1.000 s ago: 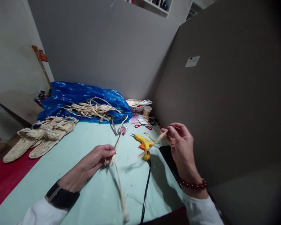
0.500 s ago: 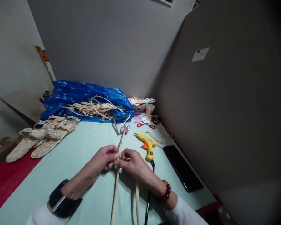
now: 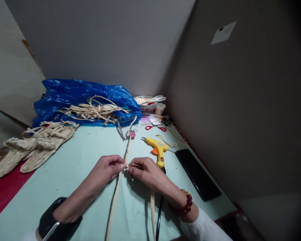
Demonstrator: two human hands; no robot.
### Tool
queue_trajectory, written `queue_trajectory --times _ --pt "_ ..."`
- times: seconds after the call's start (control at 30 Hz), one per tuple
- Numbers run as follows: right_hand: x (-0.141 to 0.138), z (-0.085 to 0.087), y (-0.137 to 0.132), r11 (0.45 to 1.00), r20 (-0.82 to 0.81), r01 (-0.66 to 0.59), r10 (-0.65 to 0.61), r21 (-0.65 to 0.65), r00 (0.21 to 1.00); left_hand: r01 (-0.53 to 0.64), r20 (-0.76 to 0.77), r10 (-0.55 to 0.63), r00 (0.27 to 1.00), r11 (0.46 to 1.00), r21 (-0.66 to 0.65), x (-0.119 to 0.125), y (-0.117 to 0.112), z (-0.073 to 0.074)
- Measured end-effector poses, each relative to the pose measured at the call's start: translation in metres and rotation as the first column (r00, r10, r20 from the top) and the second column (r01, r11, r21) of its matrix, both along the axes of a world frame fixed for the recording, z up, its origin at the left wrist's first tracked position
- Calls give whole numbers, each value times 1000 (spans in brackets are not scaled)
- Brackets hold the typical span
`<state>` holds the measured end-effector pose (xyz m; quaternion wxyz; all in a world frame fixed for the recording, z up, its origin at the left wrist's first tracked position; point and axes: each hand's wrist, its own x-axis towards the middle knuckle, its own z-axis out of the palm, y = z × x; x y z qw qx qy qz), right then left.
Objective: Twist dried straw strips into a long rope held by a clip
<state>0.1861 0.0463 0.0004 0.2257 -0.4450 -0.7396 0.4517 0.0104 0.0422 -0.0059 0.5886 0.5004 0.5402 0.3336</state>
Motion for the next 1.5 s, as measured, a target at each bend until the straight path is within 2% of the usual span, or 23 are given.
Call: queue_trajectory --times 0.17,0.33,0.4,0.6,0.67,0.8,1.03,1.3,1.4,1.5 --pt "2 0 1 1000 43 11 -12 11 999 -13 -37 13 999 1000 5 2 -1 -4" --pt "9 -3 5 987 -7 130 -130 93 992 -51 -16 50 999 999 -18 2 -2 -6" --pt "10 -4 6 983 -62 137 -130 124 990 -55 -4 55 998 998 -12 3 -3 -5" --pt "3 -3 -2 999 -279 25 -36 -43 960 -48 -61 53 997 996 80 4 -3 -6" --pt "0 -1 -4 999 -303 2 -17 -50 953 -33 -87 42 995 994 102 3 -3 -7" --pt "-2 2 -6 999 -156 -25 29 26 987 -15 -100 28 995 992 128 3 -2 -8" --pt "-4 2 -6 991 4 109 -109 82 994 -8 -122 30 992 984 179 4 -3 -1" --pt "-6 -8 -6 956 190 55 -113 287 975 66 -163 -28 986 969 237 1 -1 1" --pt "-9 -12 -11 920 278 33 -152 391 949 89 -216 -33 976 963 253 0 -1 -2" --pt "-14 -18 -18 835 412 -24 -246 550 877 113 -327 -12 945 949 294 0 -2 -4"
